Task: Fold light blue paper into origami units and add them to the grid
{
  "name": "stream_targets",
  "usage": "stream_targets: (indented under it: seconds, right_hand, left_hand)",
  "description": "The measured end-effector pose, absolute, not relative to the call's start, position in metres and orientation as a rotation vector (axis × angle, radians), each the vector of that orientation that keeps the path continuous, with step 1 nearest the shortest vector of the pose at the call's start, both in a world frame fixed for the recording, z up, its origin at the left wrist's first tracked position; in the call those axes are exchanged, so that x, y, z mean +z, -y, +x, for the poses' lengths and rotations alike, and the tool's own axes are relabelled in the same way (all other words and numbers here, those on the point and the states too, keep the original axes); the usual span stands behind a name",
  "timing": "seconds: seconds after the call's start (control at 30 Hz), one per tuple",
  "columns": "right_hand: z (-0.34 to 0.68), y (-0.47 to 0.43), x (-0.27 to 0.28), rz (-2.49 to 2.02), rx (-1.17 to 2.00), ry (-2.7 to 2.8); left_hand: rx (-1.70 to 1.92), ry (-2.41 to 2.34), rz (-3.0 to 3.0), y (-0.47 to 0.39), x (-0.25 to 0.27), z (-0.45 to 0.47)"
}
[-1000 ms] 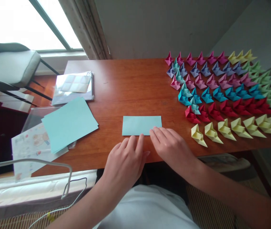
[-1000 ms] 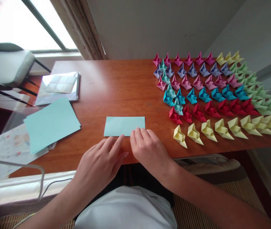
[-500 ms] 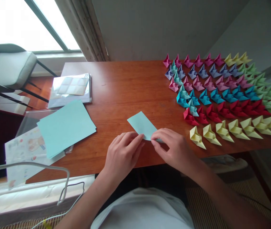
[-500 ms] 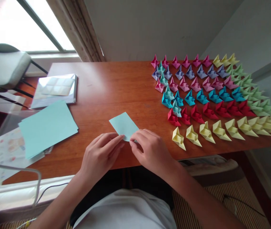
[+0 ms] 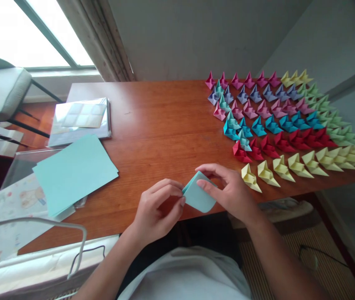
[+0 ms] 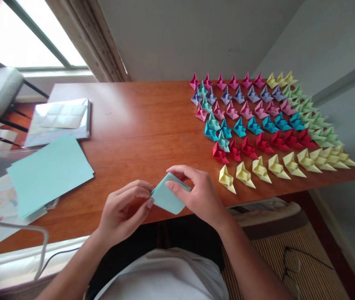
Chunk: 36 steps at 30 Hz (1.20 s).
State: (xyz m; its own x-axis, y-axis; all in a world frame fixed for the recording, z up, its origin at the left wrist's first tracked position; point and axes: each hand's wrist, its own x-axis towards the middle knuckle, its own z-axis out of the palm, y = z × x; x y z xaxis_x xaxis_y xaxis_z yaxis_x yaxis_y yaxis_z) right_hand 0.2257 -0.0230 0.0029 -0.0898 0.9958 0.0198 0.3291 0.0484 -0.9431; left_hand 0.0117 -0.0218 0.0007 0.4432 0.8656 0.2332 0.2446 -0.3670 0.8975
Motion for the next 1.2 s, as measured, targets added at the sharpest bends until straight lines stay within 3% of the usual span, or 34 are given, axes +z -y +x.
stream_targets:
  seconds: [0.43,1.0,1.2]
  right_hand:
    - [0.212,0.033,0.009,-1.410,1.119,1.380]
    - [0.213,0.034,0.014,-1.398,1.161,1.336]
    - [0.213,0.037,0.011,-1.358,1.150,1.174]
  left_hand:
    - [0.941,-1.128,1.351,0.025,0.001,0.027]
    - [0.922,-1.191,1.417,0.027,0.005,0.028]
    - [0.941,-1.131,1.058,0.027,0.007,0.032]
